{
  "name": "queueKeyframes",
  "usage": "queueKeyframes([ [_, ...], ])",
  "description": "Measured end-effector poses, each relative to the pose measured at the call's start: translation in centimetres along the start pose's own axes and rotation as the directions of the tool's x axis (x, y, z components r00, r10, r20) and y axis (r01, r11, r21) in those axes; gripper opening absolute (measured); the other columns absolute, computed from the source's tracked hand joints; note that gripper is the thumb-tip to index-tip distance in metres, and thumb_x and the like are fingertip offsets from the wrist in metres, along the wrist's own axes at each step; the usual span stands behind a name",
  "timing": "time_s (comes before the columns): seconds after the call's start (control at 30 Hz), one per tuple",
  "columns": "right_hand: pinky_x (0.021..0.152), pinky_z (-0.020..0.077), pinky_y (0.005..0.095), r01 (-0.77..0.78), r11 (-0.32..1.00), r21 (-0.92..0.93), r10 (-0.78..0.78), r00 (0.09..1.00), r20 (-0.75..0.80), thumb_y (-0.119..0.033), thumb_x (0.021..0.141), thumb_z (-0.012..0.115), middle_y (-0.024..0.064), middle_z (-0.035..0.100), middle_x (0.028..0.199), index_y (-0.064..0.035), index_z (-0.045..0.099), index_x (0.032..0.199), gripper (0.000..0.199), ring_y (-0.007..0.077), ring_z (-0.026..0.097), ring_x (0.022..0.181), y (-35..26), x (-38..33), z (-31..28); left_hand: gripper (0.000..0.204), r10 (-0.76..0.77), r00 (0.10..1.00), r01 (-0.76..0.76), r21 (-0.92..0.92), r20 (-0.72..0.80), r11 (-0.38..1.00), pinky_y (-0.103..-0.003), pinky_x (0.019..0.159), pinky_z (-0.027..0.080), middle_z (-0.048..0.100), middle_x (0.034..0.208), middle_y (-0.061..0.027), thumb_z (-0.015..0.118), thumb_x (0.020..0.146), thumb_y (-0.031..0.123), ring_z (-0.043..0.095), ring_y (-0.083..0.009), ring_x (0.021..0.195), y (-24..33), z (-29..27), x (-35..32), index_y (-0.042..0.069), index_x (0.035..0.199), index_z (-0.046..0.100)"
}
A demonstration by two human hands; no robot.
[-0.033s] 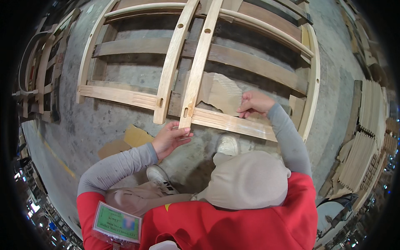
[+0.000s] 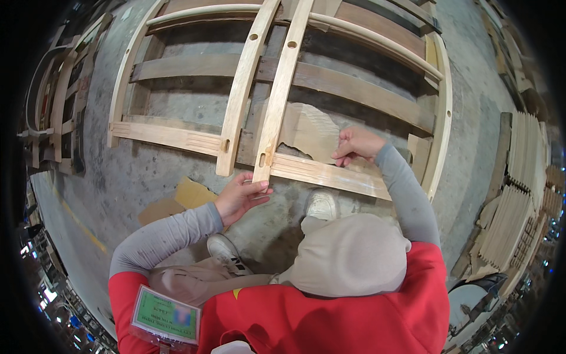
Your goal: The person picks up a wooden chair frame and places it on the floor. They then use a piece of sandpaper to sand the edges and surfaces of the chair frame, repeatedly flipping and repositioning the frame to access different areas.
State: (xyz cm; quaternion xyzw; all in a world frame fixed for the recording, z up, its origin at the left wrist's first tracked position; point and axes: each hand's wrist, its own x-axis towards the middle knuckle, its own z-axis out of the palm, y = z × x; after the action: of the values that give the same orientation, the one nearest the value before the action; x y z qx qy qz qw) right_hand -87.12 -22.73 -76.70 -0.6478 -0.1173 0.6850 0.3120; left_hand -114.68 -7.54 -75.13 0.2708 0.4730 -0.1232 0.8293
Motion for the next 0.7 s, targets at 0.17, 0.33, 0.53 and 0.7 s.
queueKeyframes([
  [0.17, 0.045, 0.0459, 0.0211, 0.032, 0.974, -0.224, -0.01, 0.995, 0.099, -0.007, 0.069, 0.067, 0.0105, 0.059, 0.062, 0.0005, 0.051, 0.065, 0.018, 0.0136, 0.059, 0.054, -0.5, 1.6, -0.2, 0.045, -0.008, 0.999, 0.007, 0.005, 0.035, 1.0, -0.034, 0.083, 0.043, 0.049, 0.096, -0.0089, 0.065, 0.074, 0.012, 0.053, -0.0173, 0.088, -0.1, 0.4, -0.2, 0.005, 0.103, 0.032],
  [0.33, 0.045, 0.0475, 0.0217, -0.053, 0.861, -0.506, 0.141, 0.98, 0.138, -0.01, 0.074, 0.063, 0.0076, 0.059, 0.061, 0.0042, 0.057, 0.072, 0.015, 0.0117, 0.057, 0.051, -2.3, 2.5, 1.5, 0.043, -0.022, 1.0, 0.022, -0.003, 0.01, 1.0, -0.035, 0.084, 0.043, 0.05, 0.095, -0.0087, 0.064, 0.075, 0.011, 0.054, -0.0182, 0.089, 0.0, 0.4, -0.1, 0.006, 0.103, 0.032],
  [0.53, 0.046, 0.0484, 0.022, 0.08, 0.993, -0.085, -0.087, 0.993, -0.078, -0.01, 0.076, 0.059, 0.0056, 0.057, 0.06, 0.0048, 0.059, 0.074, 0.014, 0.0109, 0.056, 0.051, -2.7, 2.1, 0.6, 0.038, -0.026, 1.0, 0.026, -0.013, 0.014, 1.0, -0.036, 0.084, 0.043, 0.053, 0.092, -0.0077, 0.063, 0.076, 0.011, 0.054, -0.0192, 0.09, -0.1, 0.4, 0.1, 0.007, 0.102, 0.035],
  [0.7, 0.045, 0.0459, 0.021, 0.108, 0.992, -0.072, -0.106, 0.994, 0.022, -0.003, 0.072, 0.062, 0.0061, 0.056, 0.059, 0.0031, 0.059, 0.074, 0.007, 0.0099, 0.054, 0.049, -1.4, 3.4, 2.0, 0.038, -0.03, 0.999, 0.03, -0.009, 0.025, 1.0, -0.036, 0.085, 0.043, 0.053, 0.093, -0.007, 0.063, 0.076, 0.012, 0.053, -0.0182, 0.093, -0.2, 0.1, 0.0, 0.007, 0.104, 0.038],
])
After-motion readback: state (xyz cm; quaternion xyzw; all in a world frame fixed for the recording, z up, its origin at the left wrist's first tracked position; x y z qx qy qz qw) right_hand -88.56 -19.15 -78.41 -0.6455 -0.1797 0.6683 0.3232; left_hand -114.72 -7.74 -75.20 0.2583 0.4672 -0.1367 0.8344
